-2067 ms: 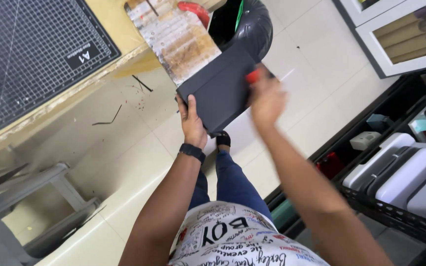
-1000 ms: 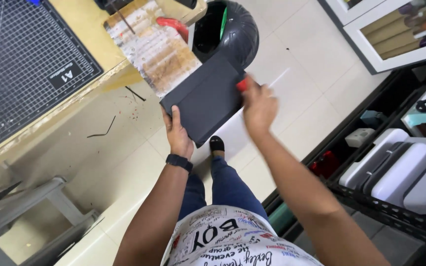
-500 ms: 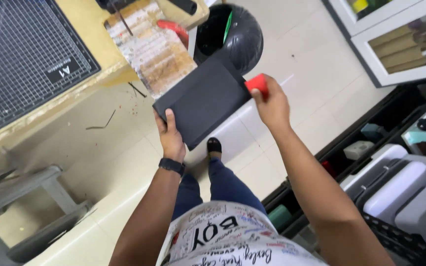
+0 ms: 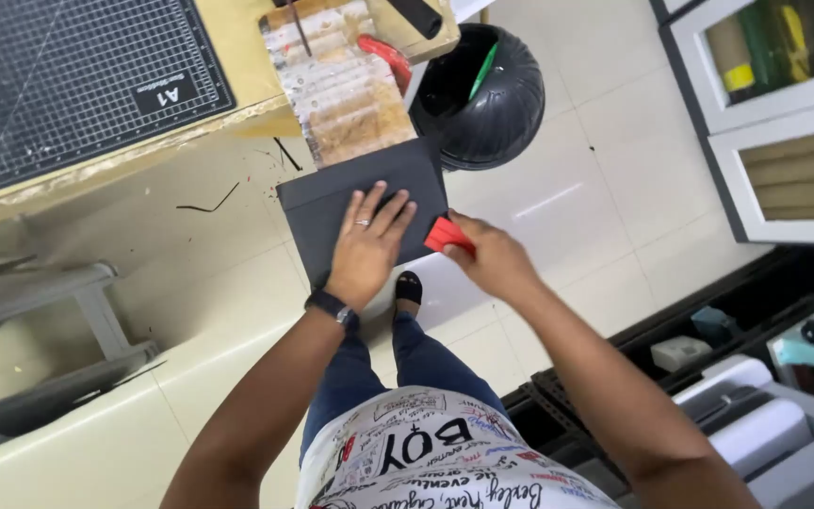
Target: Applying and smoothing a black adhesive sheet onto a box using a roller and a scraper.
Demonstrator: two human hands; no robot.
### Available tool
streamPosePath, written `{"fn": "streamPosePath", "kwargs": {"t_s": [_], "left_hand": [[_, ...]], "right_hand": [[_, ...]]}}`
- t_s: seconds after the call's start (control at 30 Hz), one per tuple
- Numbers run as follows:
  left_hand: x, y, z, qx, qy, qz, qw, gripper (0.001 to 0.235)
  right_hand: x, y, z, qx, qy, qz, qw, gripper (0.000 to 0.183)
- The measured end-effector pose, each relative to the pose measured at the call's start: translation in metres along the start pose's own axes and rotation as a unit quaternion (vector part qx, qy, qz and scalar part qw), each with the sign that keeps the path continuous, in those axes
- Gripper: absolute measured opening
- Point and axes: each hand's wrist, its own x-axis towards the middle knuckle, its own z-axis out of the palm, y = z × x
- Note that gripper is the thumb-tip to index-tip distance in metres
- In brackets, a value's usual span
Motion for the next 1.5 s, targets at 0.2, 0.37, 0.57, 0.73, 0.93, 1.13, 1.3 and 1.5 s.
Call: {"fn": "streamPosePath", "kwargs": {"t_s": [0.2, 0.37, 0.57, 0.73, 0.93, 1.13, 1.3, 1.5], "left_hand": [[0.001, 0.018, -0.017, 0.034, -0.049, -0.016, 0.998, 0.075], [-0.002, 0.012, -0.007, 0.045, -0.057, -0.024, 0.997, 0.082], [-0.001, 0.012, -0.01, 0.045, -0.081, -0.029, 0.995, 0.083], [-0.003, 0.017, -0.018, 0.056, -0.115, -0.034, 0.991, 0.084], [-0.003, 0.02, -0.018, 0.05, -0.152, -0.051, 0.986, 0.079], [-0.008, 0.017, -0.011, 0.057, -0.128, -0.043, 0.989, 0.079], [-0.011, 0.013, -0.002, 0.051, -0.126, -0.04, 0.99, 0.075], [-0.012, 0.012, -0.002, 0.06, -0.058, -0.026, 0.996, 0.075]], "right_hand": [[0.043, 0.023, -0.03, -0.159, 0.135, -0.263, 0.942, 0.045], [0.085, 0.011, -0.027, -0.179, 0.187, -0.378, 0.889, 0.036], [0.138, 0.001, -0.027, -0.18, 0.21, -0.408, 0.87, 0.036], [0.138, 0.002, -0.037, -0.167, 0.162, -0.43, 0.872, 0.037], [0.141, -0.001, -0.037, -0.168, 0.136, -0.446, 0.868, 0.037], [0.142, -0.019, -0.027, -0.161, 0.142, -0.47, 0.856, 0.036], [0.145, -0.028, -0.016, -0.147, 0.154, -0.477, 0.853, 0.036], [0.149, -0.044, 0.0, -0.108, 0.152, -0.489, 0.852, 0.034]]}}
